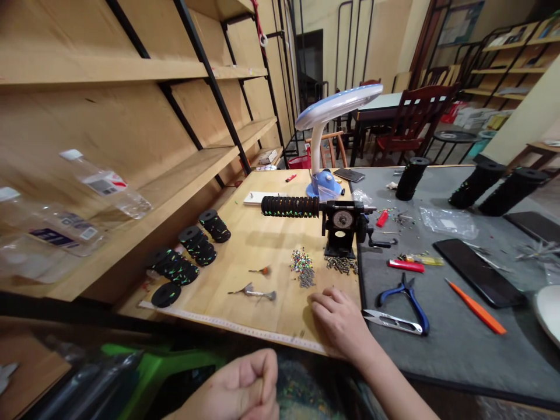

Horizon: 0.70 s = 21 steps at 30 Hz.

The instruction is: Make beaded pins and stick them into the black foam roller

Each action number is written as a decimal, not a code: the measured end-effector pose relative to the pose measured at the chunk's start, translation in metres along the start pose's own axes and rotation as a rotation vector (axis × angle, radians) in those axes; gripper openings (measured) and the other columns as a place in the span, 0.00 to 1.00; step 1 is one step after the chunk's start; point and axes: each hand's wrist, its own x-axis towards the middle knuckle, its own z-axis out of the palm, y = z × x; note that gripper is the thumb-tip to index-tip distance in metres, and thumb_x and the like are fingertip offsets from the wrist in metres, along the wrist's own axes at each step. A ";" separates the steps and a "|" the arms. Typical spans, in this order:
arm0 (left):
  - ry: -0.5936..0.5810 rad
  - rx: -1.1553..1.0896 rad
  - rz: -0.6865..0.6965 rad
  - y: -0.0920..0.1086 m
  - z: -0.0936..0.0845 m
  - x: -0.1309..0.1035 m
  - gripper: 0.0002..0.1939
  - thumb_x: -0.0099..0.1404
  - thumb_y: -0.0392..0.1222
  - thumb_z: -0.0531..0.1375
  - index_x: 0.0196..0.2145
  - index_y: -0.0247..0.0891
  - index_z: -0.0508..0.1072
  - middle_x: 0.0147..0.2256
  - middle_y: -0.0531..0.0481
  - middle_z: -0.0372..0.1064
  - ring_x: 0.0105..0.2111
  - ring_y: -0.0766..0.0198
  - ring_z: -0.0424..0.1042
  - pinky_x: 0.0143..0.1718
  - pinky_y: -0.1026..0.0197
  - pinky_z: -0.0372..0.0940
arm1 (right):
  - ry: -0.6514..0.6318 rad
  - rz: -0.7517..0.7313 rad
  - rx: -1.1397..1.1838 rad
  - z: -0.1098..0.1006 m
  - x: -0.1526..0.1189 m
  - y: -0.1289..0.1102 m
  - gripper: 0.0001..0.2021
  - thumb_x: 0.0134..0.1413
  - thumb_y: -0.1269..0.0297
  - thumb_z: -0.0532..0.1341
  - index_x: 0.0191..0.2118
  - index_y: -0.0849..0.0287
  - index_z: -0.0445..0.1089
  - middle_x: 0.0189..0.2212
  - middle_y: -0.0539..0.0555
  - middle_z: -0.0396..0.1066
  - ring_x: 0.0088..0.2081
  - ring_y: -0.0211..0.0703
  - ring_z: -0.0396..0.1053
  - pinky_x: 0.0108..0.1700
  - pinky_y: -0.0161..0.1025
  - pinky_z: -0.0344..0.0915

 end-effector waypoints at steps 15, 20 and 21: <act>0.111 0.621 0.232 0.009 0.009 0.011 0.14 0.69 0.49 0.54 0.32 0.36 0.65 0.24 0.49 0.69 0.19 0.72 0.61 0.21 0.70 0.56 | 0.228 0.342 0.342 -0.042 -0.013 -0.051 0.13 0.61 0.71 0.55 0.49 0.55 0.69 0.41 0.56 0.77 0.41 0.47 0.73 0.42 0.39 0.70; 0.061 1.184 0.761 0.005 -0.003 0.004 0.12 0.69 0.44 0.52 0.31 0.38 0.69 0.31 0.46 0.68 0.29 0.64 0.68 0.31 0.65 0.64 | 0.181 0.499 0.984 -0.058 -0.013 -0.107 0.21 0.60 0.60 0.59 0.58 0.46 0.62 0.51 0.56 0.73 0.40 0.45 0.76 0.42 0.36 0.72; 0.121 1.252 0.819 0.005 -0.005 0.003 0.11 0.69 0.42 0.52 0.31 0.39 0.70 0.31 0.47 0.65 0.30 0.64 0.68 0.32 0.64 0.64 | 0.146 0.523 1.118 -0.055 -0.012 -0.113 0.21 0.60 0.57 0.59 0.58 0.47 0.63 0.52 0.57 0.72 0.39 0.45 0.76 0.42 0.37 0.72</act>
